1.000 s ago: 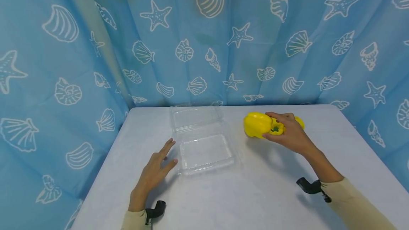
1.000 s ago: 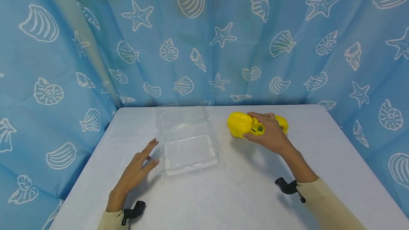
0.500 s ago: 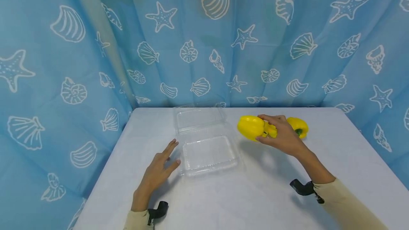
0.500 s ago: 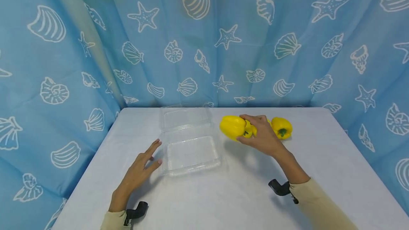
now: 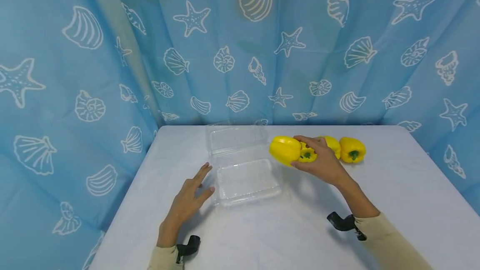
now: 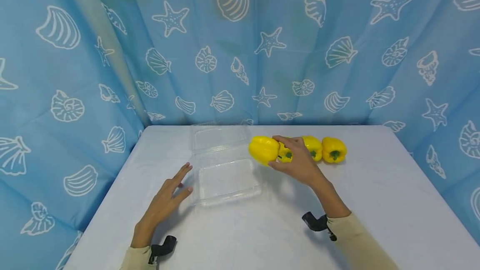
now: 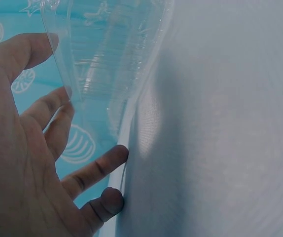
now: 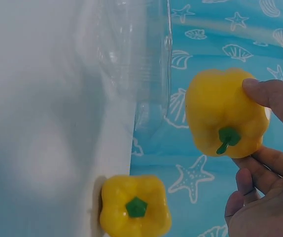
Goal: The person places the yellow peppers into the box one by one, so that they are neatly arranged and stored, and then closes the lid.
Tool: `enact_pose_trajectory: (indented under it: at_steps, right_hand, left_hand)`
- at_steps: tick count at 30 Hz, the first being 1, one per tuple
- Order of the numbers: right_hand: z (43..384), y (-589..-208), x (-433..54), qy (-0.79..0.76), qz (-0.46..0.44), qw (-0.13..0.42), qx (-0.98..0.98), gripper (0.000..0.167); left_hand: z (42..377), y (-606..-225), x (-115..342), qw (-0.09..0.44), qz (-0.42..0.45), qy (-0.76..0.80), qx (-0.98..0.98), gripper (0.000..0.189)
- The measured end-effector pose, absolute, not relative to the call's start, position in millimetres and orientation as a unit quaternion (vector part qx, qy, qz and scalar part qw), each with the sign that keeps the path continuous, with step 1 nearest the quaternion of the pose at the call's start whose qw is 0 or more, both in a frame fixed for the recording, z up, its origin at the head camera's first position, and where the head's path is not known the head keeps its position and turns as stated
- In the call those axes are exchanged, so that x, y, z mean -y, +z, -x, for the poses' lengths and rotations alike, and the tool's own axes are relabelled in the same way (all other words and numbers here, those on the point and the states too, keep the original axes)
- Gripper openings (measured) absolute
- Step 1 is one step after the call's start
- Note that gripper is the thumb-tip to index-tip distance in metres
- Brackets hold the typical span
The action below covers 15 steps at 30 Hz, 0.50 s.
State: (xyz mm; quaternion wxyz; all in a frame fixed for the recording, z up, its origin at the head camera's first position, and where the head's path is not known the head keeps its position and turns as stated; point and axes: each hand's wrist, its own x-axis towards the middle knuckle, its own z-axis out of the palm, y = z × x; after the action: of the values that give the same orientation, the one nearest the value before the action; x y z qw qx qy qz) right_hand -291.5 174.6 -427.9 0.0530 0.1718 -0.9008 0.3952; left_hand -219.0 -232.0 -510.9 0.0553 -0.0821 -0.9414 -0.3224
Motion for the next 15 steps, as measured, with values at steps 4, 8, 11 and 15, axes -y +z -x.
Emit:
enact_pose_trajectory:
  at_steps: [4, 8, 11, 15]
  right_hand:
    - [292, -430, -170, 0.411, -0.165, 0.040, 0.896, 0.078]
    - [292, -432, -165, 0.415, -0.171, 0.034, 0.893, 0.077]
    - [293, -435, -161, 0.417, -0.177, 0.034, 0.891, 0.077]
    - [293, -440, -156, 0.420, -0.178, 0.030, 0.889, 0.077]
  left_hand:
    - [219, -510, 232, 0.061, 0.085, -0.320, 0.942, 0.067]
    - [219, -510, 232, 0.066, 0.089, -0.320, 0.941, 0.067]
    - [218, -509, 232, 0.064, 0.090, -0.326, 0.939, 0.066]
    - [218, -509, 232, 0.062, 0.092, -0.330, 0.937, 0.067]
